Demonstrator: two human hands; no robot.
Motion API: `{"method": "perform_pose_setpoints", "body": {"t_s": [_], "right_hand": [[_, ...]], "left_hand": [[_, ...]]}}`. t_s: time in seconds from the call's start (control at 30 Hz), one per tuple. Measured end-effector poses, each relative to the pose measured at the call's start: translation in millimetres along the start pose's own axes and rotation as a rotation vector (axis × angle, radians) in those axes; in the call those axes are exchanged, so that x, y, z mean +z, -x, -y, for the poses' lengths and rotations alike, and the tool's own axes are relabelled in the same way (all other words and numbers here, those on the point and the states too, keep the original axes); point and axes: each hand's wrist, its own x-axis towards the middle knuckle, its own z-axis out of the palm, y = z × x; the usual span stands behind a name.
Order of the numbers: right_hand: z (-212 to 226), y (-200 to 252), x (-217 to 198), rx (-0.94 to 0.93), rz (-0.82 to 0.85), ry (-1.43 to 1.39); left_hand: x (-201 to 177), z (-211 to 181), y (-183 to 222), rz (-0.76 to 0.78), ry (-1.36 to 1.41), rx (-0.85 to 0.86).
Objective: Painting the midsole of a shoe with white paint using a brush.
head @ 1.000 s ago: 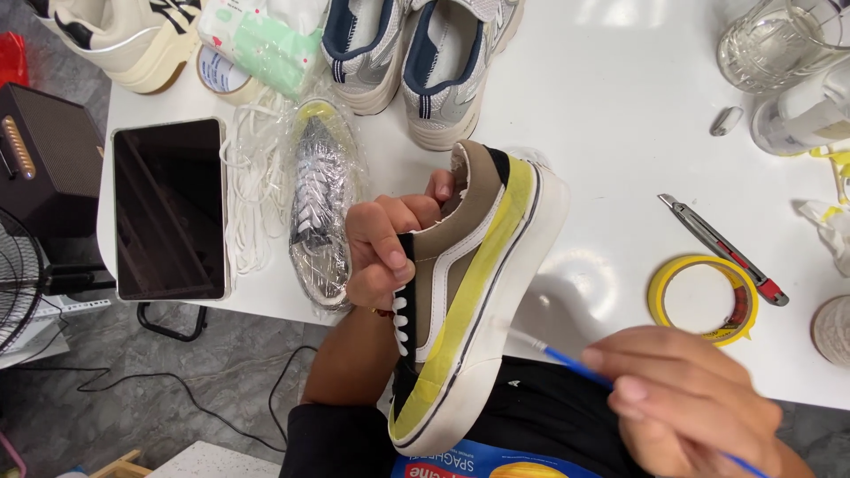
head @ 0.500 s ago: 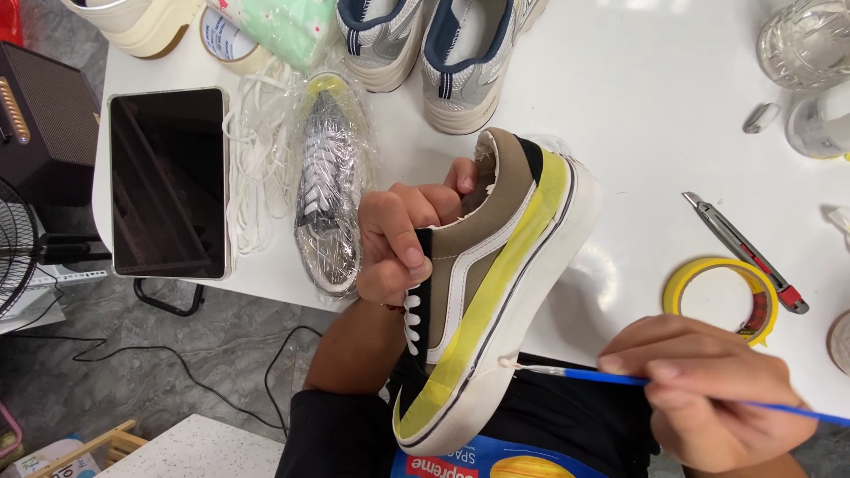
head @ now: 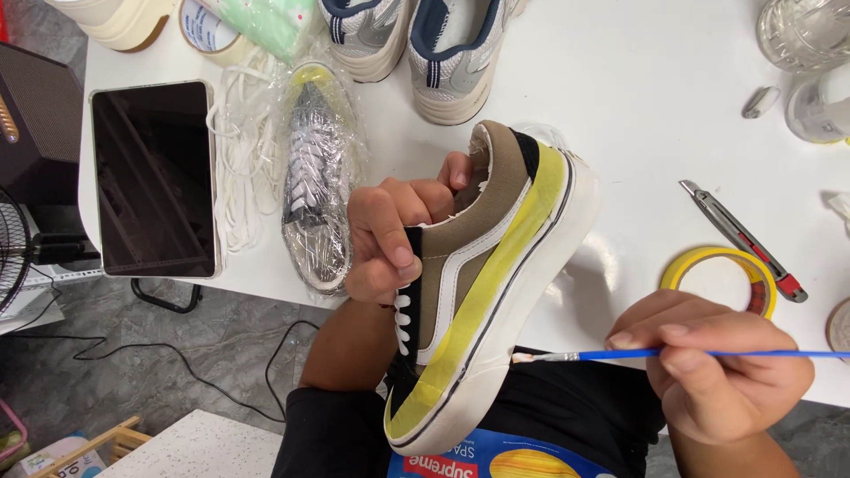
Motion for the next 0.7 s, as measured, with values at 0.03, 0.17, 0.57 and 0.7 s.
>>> {"method": "perform_pose_setpoints", "body": {"t_s": [0.03,0.17,0.57,0.7], "right_hand": [[1,0,0,-0.002,-0.005,-0.001],[-5,5,-4,-0.004,0.072,0.105],[-2,6,0,0.001,0.020,0.091],[5,8,8,-0.033,0.006,-0.011]], "left_hand": [[0,0,-1,0.003,0.001,-0.004],[-1,3,-3,0.018,0.014,-0.003],[3,6,2,-0.046,0.043,0.004],[-1,6,2,-0.011,0.035,0.005]]}}
